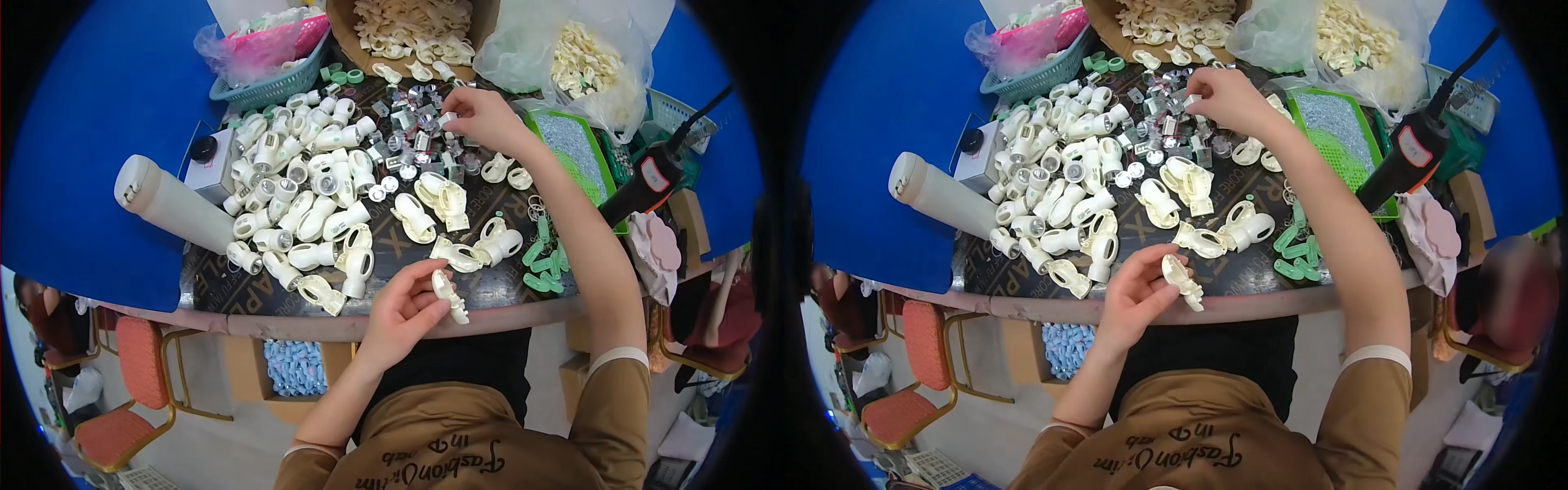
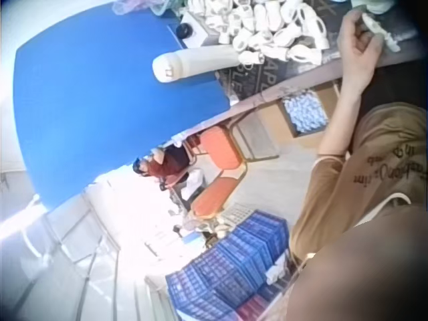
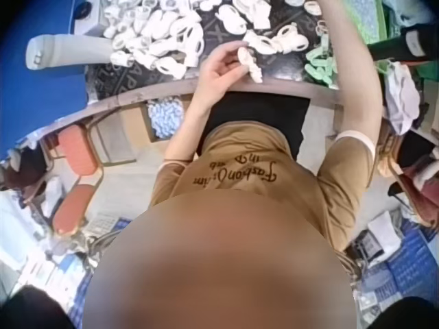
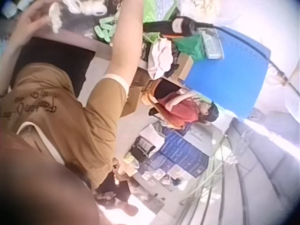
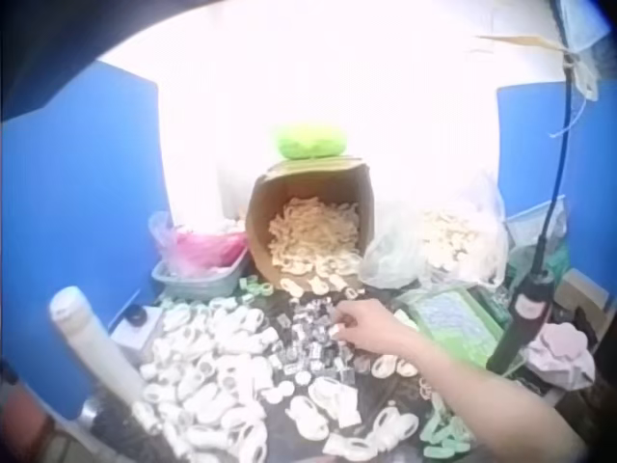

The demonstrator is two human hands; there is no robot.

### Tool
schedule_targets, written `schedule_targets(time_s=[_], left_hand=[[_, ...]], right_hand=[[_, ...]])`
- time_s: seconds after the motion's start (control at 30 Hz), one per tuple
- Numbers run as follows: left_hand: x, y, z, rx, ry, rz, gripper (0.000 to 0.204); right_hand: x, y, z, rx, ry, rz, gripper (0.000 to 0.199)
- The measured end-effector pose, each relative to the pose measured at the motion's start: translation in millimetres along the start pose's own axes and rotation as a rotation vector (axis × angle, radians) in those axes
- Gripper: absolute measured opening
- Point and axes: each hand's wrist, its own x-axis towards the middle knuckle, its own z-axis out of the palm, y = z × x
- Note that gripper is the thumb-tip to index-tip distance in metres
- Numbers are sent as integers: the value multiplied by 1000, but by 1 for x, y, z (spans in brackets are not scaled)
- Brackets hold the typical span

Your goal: Assembling small LED flashlight keychains by inserting reflective and electronic components into a plastic housing and snapping the casing together.

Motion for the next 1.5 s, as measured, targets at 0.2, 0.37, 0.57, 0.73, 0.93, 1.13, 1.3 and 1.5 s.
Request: schedule_targets(time_s=[0.2,0.37,0.57,0.73,0.93,1.13,1.3,1.5], left_hand=[[3,3,-5,1,-17,-5,45],[3,0,0,-13,-12,10,45],[2,0,1,-16,-10,7,45],[1,0,2,-14,-6,8,45],[-4,-3,-3,-47,11,49,46],[-1,-4,-5,-150,-6,128,47],[-6,-1,2,-167,37,209,46],[-15,7,13,-80,26,351,48]], right_hand=[[-13,-7,10,213,334,-45,21],[2,3,10,346,459,-78,24],[12,-8,1,320,558,-172,25],[10,-14,-12,439,470,-122,25],[-47,-32,-21,1337,33,6,37],[-135,-70,-8,1225,-2,93,33],[-188,-100,18,910,188,71,38],[-197,-112,23,589,172,-68,25]])
